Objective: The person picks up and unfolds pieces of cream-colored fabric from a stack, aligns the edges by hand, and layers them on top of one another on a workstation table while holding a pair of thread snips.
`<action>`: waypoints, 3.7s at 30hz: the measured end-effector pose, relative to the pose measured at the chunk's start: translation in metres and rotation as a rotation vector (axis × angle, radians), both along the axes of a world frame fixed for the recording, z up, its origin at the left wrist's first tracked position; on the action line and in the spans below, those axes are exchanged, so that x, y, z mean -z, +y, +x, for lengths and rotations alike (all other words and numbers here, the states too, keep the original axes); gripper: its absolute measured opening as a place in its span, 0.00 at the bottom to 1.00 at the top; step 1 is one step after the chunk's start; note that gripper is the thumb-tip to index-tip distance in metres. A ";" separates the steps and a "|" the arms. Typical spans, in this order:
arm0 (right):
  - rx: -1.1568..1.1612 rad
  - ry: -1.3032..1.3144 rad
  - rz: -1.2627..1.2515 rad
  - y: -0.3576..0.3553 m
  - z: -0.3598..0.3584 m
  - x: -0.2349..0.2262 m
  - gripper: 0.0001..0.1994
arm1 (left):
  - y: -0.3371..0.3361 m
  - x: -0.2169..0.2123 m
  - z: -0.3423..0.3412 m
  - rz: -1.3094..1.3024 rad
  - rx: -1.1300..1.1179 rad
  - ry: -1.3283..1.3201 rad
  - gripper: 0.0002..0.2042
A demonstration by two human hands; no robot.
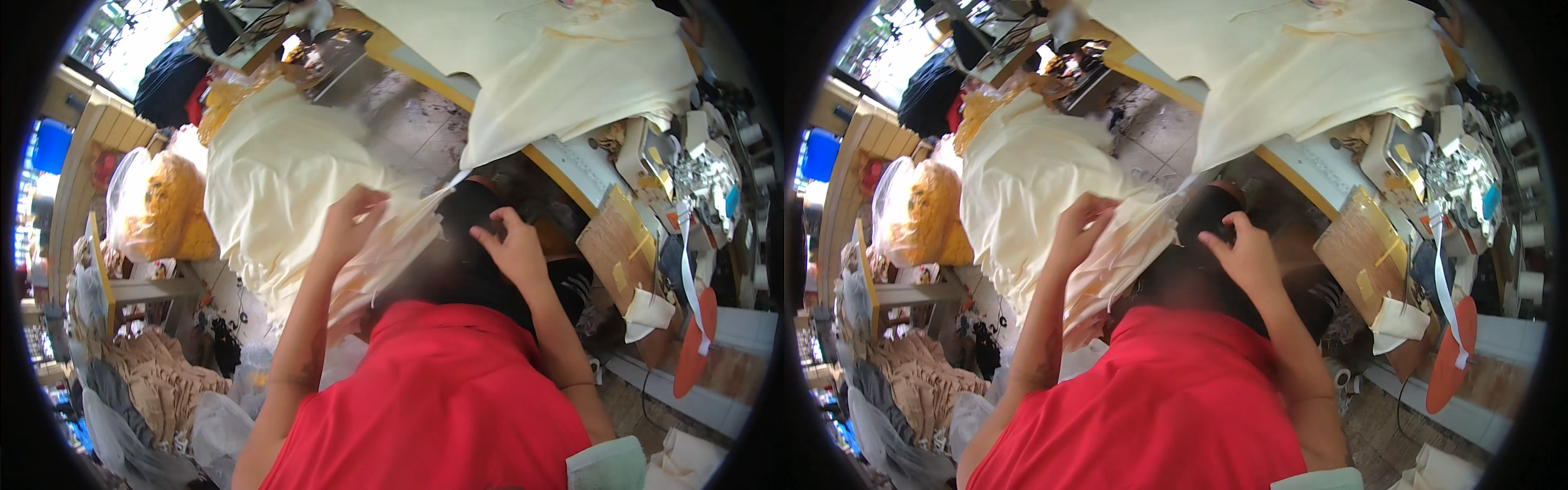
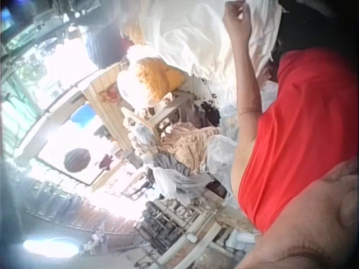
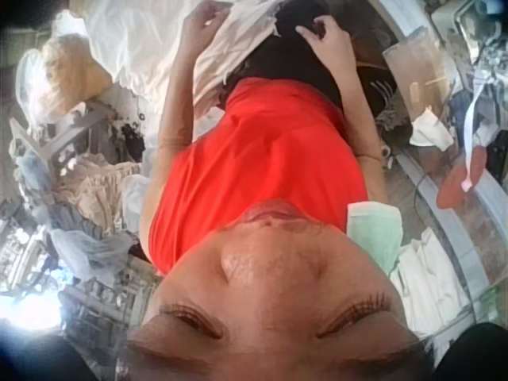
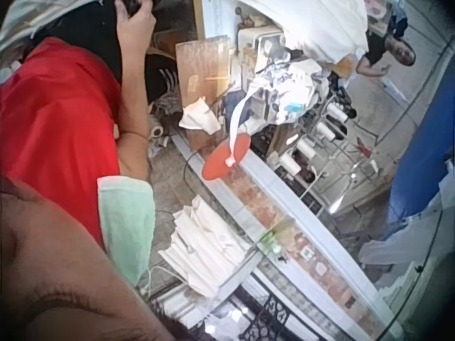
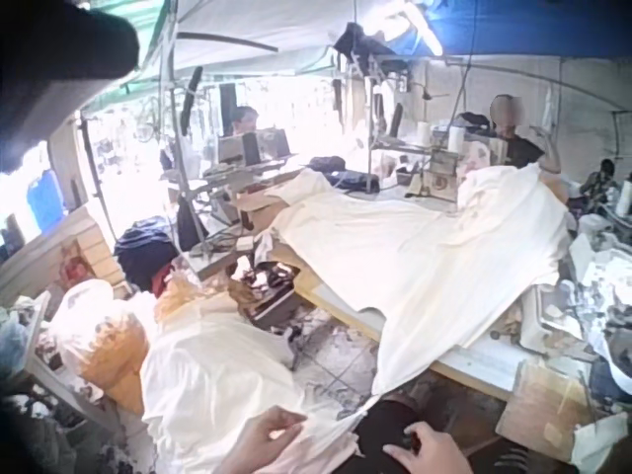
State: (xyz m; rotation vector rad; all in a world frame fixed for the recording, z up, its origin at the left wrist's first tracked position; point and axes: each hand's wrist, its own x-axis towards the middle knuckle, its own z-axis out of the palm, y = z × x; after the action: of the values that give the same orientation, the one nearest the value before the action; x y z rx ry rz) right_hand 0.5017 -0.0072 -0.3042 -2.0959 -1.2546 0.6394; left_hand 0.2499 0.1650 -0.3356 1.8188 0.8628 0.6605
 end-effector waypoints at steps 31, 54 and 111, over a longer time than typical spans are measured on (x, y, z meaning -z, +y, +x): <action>0.127 -0.267 0.458 -0.032 0.015 0.000 0.11 | 0.018 -0.001 0.201 -0.934 0.189 -0.484 0.19; 0.436 -0.402 0.113 0.028 0.076 -0.051 0.12 | -0.046 -0.002 -0.062 -0.638 -0.466 -0.397 0.05; -0.578 0.621 0.480 0.261 0.028 -0.254 0.09 | 0.068 -0.255 -0.267 0.002 -0.595 -0.267 0.12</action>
State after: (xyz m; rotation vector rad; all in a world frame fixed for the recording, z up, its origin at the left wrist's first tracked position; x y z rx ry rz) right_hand 0.5299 0.2538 -0.0498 -1.0180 -1.4427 1.0154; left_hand -0.0171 0.2331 -0.0810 1.4225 1.2248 1.2454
